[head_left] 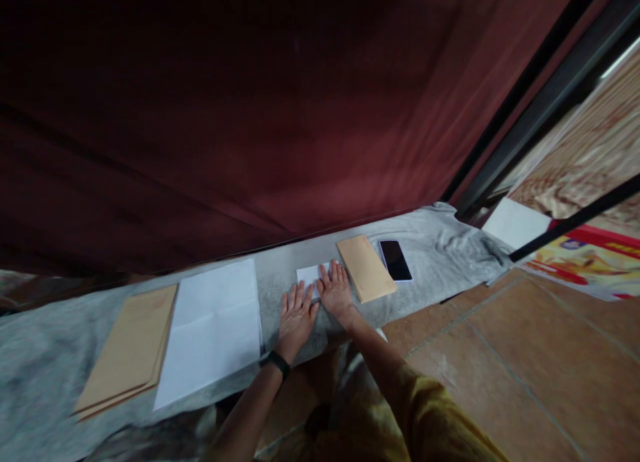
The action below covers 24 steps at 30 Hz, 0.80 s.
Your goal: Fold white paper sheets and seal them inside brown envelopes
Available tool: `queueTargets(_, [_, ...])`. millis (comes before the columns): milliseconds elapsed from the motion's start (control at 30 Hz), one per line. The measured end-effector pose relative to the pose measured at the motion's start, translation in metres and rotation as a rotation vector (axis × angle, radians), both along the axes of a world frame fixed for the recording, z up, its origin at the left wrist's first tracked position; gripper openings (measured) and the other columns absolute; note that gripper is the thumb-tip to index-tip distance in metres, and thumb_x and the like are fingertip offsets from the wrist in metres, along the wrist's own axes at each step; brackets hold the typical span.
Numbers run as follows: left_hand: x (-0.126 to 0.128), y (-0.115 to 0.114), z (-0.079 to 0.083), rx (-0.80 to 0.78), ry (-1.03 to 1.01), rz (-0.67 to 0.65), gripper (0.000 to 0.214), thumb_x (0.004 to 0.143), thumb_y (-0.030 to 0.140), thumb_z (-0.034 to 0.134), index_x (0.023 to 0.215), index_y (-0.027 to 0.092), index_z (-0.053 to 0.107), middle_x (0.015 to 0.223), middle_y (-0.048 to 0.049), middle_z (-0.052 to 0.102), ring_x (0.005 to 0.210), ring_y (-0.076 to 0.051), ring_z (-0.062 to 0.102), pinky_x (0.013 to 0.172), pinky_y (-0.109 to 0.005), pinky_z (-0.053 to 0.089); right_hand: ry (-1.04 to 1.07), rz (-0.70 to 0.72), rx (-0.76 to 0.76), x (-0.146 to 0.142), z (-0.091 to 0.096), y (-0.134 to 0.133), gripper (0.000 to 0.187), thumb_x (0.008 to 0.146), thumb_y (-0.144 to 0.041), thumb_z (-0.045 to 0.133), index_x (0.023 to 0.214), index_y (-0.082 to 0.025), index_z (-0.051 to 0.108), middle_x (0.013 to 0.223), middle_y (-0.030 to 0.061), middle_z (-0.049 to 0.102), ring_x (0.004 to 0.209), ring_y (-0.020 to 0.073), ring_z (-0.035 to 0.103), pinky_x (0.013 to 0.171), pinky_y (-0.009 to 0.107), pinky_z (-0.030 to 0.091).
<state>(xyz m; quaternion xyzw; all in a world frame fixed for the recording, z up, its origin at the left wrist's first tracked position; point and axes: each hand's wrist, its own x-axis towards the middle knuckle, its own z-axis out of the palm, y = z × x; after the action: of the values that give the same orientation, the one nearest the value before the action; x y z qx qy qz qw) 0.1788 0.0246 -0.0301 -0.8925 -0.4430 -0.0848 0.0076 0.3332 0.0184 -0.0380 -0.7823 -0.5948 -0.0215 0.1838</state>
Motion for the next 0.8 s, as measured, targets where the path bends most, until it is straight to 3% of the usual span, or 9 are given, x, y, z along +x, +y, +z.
queueTargets(233, [-0.01, -0.027, 0.009, -0.039, 0.027, -0.052, 0.056, 0.101, 0.04, 0.036, 0.154, 0.019, 0.04, 0.161, -0.0095, 0.038, 0.152, -0.027, 0.028, 0.123, -0.051, 0.024, 0.017, 0.004, -0.017, 0.0, 0.003, -0.005, 0.054, 0.104, -0.037, 0.043, 0.153, -0.015, 0.042, 0.161, 0.0208, 0.031, 0.149, 0.0329, 0.032, 0.119, 0.053, 0.026])
queueTargets(533, [-0.009, -0.028, 0.002, -0.002, -0.031, -0.04, 0.058, 0.1, 0.038, 0.038, 0.152, 0.013, 0.042, 0.159, -0.0166, 0.039, 0.15, -0.029, 0.032, 0.121, -0.053, 0.027, 0.011, 0.04, -0.01, -0.007, 0.003, -0.043, 0.052, 0.104, -0.032, 0.041, 0.153, -0.016, 0.041, 0.161, 0.0149, 0.034, 0.148, 0.0282, 0.036, 0.121, 0.049, 0.024])
queueTargets(700, [-0.007, -0.031, 0.005, -0.011, -0.004, -0.017, 0.058, 0.1, 0.036, 0.038, 0.149, 0.006, 0.044, 0.157, -0.0198, 0.041, 0.147, -0.03, 0.037, 0.119, -0.05, 0.031, 0.013, 0.088, -0.011, -0.008, 0.001, -0.059, 0.051, 0.102, -0.033, 0.045, 0.151, -0.019, 0.046, 0.161, 0.0121, 0.035, 0.147, 0.0276, 0.036, 0.121, 0.045, 0.026])
queueTargets(800, [-0.007, -0.025, 0.01, -0.033, 0.047, -0.022, 0.052, 0.099, 0.027, 0.038, 0.146, 0.007, 0.049, 0.152, -0.0198, 0.049, 0.142, -0.03, 0.045, 0.114, -0.047, 0.039, 0.012, 0.101, -0.01, -0.007, 0.001, -0.062, 0.051, 0.101, -0.035, 0.047, 0.15, -0.019, 0.048, 0.16, 0.0118, 0.037, 0.147, 0.0277, 0.037, 0.12, 0.045, 0.027])
